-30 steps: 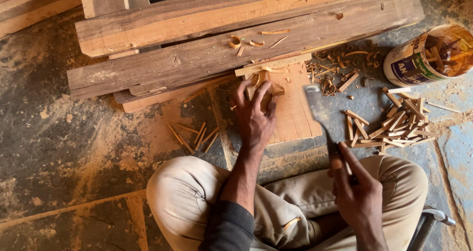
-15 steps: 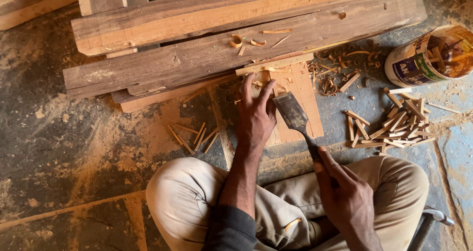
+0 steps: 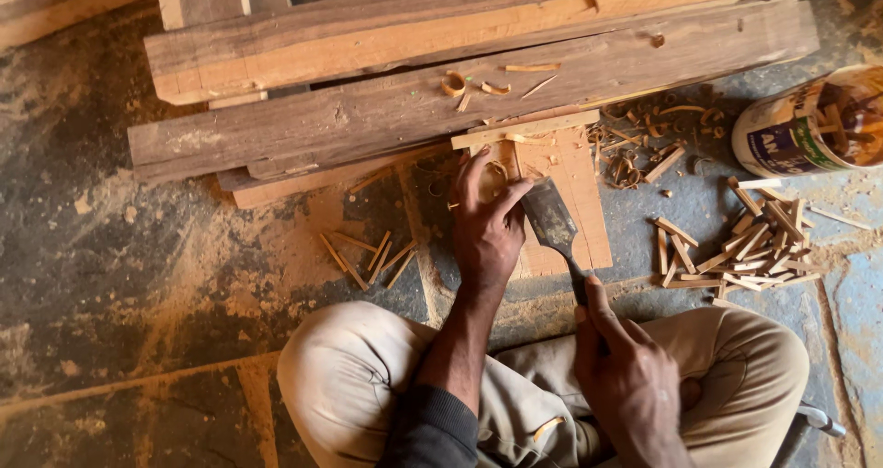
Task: The person sits cross-legged on the floor and uses a chisel to carve a small rectangular piece of wood. They repeatedly strike the chisel with a mallet to remove wood shavings, occasionally pausing to clear debris from the workpiece.
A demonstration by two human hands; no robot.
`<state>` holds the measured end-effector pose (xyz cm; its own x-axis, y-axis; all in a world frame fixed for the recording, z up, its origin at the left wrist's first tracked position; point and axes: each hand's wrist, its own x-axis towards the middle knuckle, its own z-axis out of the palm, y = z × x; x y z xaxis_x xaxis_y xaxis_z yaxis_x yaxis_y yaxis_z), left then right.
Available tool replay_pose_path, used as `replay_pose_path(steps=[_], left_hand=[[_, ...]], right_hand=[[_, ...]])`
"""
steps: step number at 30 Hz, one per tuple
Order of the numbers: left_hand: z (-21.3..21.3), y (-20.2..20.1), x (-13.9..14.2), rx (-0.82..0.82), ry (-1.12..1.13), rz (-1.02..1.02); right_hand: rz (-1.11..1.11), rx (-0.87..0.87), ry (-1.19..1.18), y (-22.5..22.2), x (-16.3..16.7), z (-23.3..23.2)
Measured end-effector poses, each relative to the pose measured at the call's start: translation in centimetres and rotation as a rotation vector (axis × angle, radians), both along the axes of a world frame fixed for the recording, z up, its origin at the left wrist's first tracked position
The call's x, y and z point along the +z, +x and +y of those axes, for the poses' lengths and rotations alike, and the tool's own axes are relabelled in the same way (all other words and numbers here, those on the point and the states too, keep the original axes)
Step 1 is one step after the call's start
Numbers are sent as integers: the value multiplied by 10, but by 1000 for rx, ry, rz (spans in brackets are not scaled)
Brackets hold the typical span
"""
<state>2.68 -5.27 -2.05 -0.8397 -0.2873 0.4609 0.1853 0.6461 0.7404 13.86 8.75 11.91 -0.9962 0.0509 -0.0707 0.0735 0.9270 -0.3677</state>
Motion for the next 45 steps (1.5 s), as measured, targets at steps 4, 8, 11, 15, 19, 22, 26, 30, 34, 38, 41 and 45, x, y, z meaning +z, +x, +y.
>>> replay_pose_path(steps=[4,8,11,15,19,22,26,30,34,38,41,45], left_hand=[[-2,-1,4,-13,-9,23],[-3,0,8,-13,-43,12],[-4,4,13,-22,-33,2],[-7,6,21,-65,37,-23],[-8,3,25,-37,79,-26],[-8,2,24,-41,125,-79],[-9,6,24,-30,99,51],[-8,6,27,-29,146,28],[-6,2,21,-17,40,47],[-4,-1,8,-4,-16,59],[-3,-4,3,-5,12,21],[-3,-3,8,-17,112,47]], right_hand=[[53,-14,-6,-2,-16,-8],[39,-23,37,0,-19,-15],[71,-2,46,-5,-17,-20],[-64,19,68,-35,-30,-29],[86,73,-1,-40,-36,-29],[75,67,-10,-38,-33,-27],[-225,-259,-575,-44,-20,-8],[-510,-648,-1735,-50,-12,27],[-192,-552,-1234,-26,-22,45],[-110,-417,-1009,-4,-31,55],[-69,-285,-586,0,-31,53],[149,-17,-314,-10,-31,27]])
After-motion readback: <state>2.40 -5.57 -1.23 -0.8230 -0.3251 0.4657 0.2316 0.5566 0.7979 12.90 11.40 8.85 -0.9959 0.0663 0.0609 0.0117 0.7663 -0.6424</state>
